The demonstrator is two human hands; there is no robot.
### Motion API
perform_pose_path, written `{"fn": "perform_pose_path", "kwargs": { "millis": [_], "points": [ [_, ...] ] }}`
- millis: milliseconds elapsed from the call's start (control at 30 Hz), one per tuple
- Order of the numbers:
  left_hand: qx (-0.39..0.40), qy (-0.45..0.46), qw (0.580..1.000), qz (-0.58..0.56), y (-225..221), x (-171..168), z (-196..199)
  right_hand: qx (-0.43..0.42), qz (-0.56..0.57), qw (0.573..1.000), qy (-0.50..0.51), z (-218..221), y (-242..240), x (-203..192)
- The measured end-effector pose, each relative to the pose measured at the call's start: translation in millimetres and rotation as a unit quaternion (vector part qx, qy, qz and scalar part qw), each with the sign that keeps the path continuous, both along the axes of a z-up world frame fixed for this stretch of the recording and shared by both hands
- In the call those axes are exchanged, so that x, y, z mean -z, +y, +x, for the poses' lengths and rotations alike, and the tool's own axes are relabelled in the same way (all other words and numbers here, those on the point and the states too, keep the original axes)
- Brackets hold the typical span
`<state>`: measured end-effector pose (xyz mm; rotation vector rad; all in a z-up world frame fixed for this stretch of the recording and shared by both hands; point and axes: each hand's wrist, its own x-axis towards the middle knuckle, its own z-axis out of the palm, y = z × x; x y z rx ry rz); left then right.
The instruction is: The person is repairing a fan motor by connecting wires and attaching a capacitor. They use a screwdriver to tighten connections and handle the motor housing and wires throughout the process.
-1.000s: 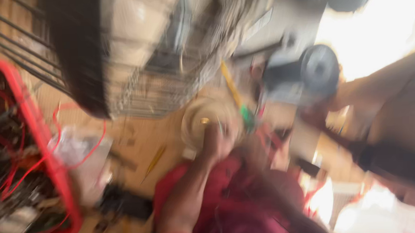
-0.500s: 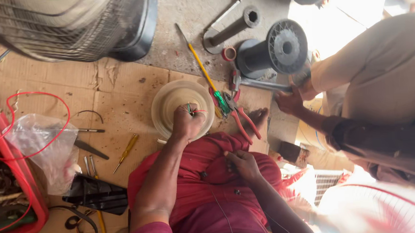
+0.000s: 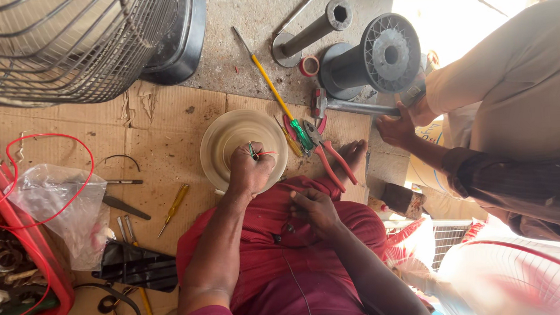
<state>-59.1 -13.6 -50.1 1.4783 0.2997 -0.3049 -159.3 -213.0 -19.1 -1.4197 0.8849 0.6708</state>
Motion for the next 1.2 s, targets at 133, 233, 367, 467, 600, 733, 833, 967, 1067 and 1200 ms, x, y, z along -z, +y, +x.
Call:
{"fn": "perform_pose_path", "kwargs": {
  "millis": [133,233,367,467,600,733,833,967,1067,1200],
  "points": [
    [-0.006,0.001,0.999,-0.047,-0.2,-0.3,0.2,0.005,0.025,0.999,0.023,3.1,8.3,10.6],
    [-0.009,-0.012,0.999,-0.045,-0.3,-1.0,-0.3,-0.003,0.019,1.000,0.017,3.2,11.5,20.3],
    [0.000,-0.002,0.999,-0.037,0.5,-2.1,0.4,0.009,0.032,0.999,0.004,0.3,7.4,32.8],
    [-0.002,-0.013,0.999,-0.048,2.0,-3.9,2.1,0.033,0.046,0.998,0.016,-0.2,1.9,39.7],
    [-0.005,-0.004,0.997,-0.077,3.3,-7.0,2.5,0.051,0.087,0.995,0.013,4.0,3.8,38.7],
    [-0.003,0.006,0.998,-0.058,1.9,-6.4,1.4,0.127,0.167,0.978,0.001,28.5,19.8,24.9],
    [0.003,-0.025,0.999,-0.038,-0.2,-3.1,-0.3,0.161,0.247,0.955,0.020,59.6,35.3,13.2],
    [-0.004,-0.026,0.998,-0.059,-0.8,1.3,4.6,0.206,0.375,0.901,0.076,86.5,67.4,12.1],
    [-0.013,-0.036,0.999,-0.007,-5.6,4.2,13.8,0.278,0.412,0.868,0.010,81.5,92.5,23.1],
    [-0.011,-0.040,0.998,0.038,-20.6,17.8,49.8,0.309,0.374,0.874,0.013,108.8,90.4,50.2]
  ]
}}
